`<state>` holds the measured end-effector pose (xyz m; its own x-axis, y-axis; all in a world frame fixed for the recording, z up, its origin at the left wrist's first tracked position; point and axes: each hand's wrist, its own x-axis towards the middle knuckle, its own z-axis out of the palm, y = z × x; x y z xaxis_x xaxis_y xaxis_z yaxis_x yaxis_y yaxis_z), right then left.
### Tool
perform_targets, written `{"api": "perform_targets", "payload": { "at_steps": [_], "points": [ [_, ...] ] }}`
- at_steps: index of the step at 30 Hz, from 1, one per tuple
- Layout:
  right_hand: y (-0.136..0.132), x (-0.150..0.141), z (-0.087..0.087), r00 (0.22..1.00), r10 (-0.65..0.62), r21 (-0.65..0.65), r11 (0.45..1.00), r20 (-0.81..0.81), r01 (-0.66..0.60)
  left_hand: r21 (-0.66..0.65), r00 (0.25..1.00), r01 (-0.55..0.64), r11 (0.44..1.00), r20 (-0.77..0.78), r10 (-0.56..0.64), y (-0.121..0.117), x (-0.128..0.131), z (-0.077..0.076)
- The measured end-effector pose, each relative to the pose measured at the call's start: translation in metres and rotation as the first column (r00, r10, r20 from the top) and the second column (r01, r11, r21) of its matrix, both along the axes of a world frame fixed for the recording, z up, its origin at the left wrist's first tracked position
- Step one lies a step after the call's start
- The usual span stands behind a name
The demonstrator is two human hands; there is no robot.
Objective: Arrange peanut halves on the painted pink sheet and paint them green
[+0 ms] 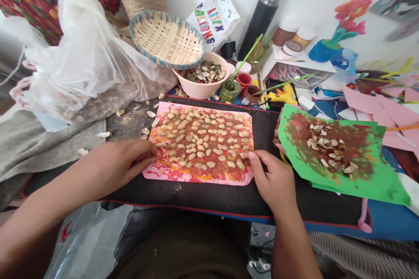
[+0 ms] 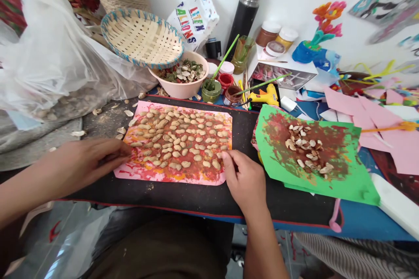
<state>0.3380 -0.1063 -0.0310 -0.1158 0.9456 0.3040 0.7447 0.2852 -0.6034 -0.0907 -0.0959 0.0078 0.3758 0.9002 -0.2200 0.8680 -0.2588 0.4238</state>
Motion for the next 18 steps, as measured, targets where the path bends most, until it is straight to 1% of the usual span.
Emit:
{"api": "perform_targets", "payload": {
  "at_steps": [2,4,6,8,9,11,15,18],
  "points": [
    [0.0,0.0,0.0,1.0,-0.002,-0.003,1.0,-0.002,0.002,-0.004,1.0,-0.006,1.0,0.03,0.006,-0.001,-0.001,0.0],
    [0.0,0.0,0.0,1.0,0.002,-0.001,1.0,-0.004,-0.002,0.014,0.998,-0.053,0.999,0.015,0.053,0.003,-0.007,0.001],
    [0.0,0.0,0.0,1.0,0.009,0.004,1.0,-0.004,-0.009,0.097,0.99,-0.136,0.986,-0.028,0.14,0.01,-0.016,0.002],
    [0.0,0.0,0.001,1.0,0.013,0.016,1.0,0.0,-0.013,0.203,0.976,-0.187,0.961,-0.069,0.204,0.019,-0.023,0.001],
    [0.0,0.0,0.002,1.0,0.015,0.022,1.0,0.003,-0.015,0.245,0.972,-0.193,0.95,-0.083,0.219,0.024,-0.026,0.0],
    [0.0,-0.001,0.002,1.0,0.016,0.03,0.999,0.007,-0.016,0.282,0.974,-0.174,0.944,-0.089,0.206,0.032,-0.028,-0.004],
    [0.0,0.0,0.002,1.0,0.022,0.045,0.999,0.01,-0.022,0.235,0.988,-0.129,0.963,-0.054,0.145,0.04,-0.028,-0.014],
    [0.0,0.0,0.001,0.999,0.028,0.06,0.998,0.018,-0.029,0.196,0.983,-0.15,0.969,-0.076,0.167,0.039,-0.03,-0.015]
  ]
}}
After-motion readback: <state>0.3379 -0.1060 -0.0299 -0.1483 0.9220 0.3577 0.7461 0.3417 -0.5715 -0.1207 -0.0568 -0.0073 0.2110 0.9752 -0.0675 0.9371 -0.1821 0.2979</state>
